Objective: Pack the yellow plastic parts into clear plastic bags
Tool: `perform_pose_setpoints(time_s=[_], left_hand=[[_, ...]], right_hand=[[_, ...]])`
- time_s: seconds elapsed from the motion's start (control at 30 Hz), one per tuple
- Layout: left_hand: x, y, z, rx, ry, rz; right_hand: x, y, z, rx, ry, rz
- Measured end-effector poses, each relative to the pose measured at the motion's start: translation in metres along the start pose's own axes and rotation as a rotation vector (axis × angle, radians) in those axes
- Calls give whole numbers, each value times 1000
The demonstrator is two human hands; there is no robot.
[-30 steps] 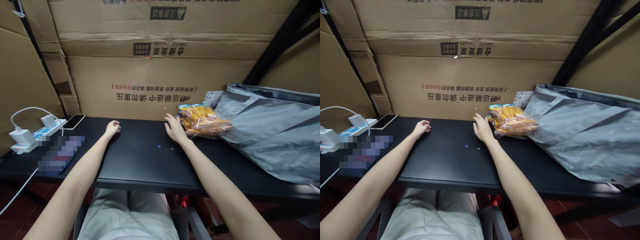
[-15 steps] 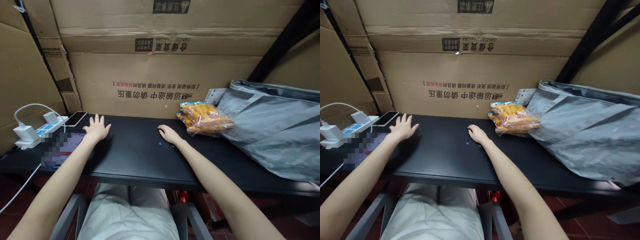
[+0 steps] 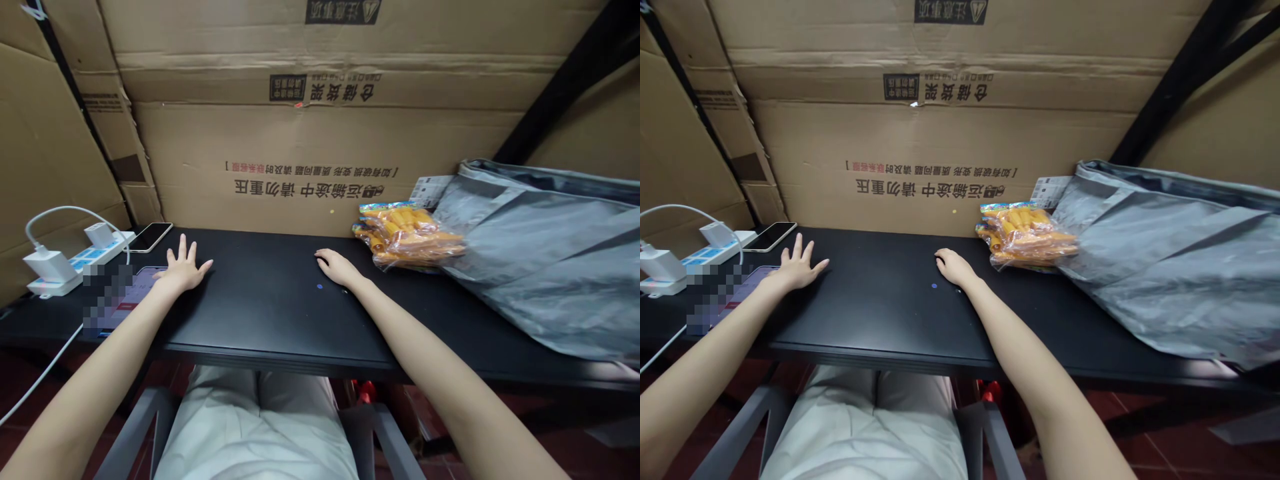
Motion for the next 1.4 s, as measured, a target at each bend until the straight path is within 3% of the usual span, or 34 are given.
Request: perform_pose_setpoints(time_s=[0.2,0.43,0.57,0.7,0.93,1.13,1.23,1.3,1.4], left_hand=[[-7,7,8,78,64,90],[-14,34,47,296,6,225],[7,50,54,488,-131,320],[37,59,37,648,-247,373],[57,70,13,569,-383,424],[60,71,11,497,-394,358],[59,69,12,500,-384,320],[58,68,13,506,-371,295],[55,66,15,503,-360,270]], right_hand=[[1,0,0,-5,-4,-3],[0,0,2,1,22,-4],[1,0,3,4,18,-4],[2,0,4,1,10,-4],[-1,0,7,-39,27,104],[-34,7,11,-58,-30,516],[-57,13,16,25,-122,645],[-72,19,24,112,-204,654],[-85,28,40,200,-318,561]])
Point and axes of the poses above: each hand's wrist, its own y-axis towards the middle knuckle, its own x-axis out of the palm, z = x × y, the point moved 1 cm from there along y, towards the middle knuckle, and after that the axes turned 15 degrees about z, right-handed, at the moved point
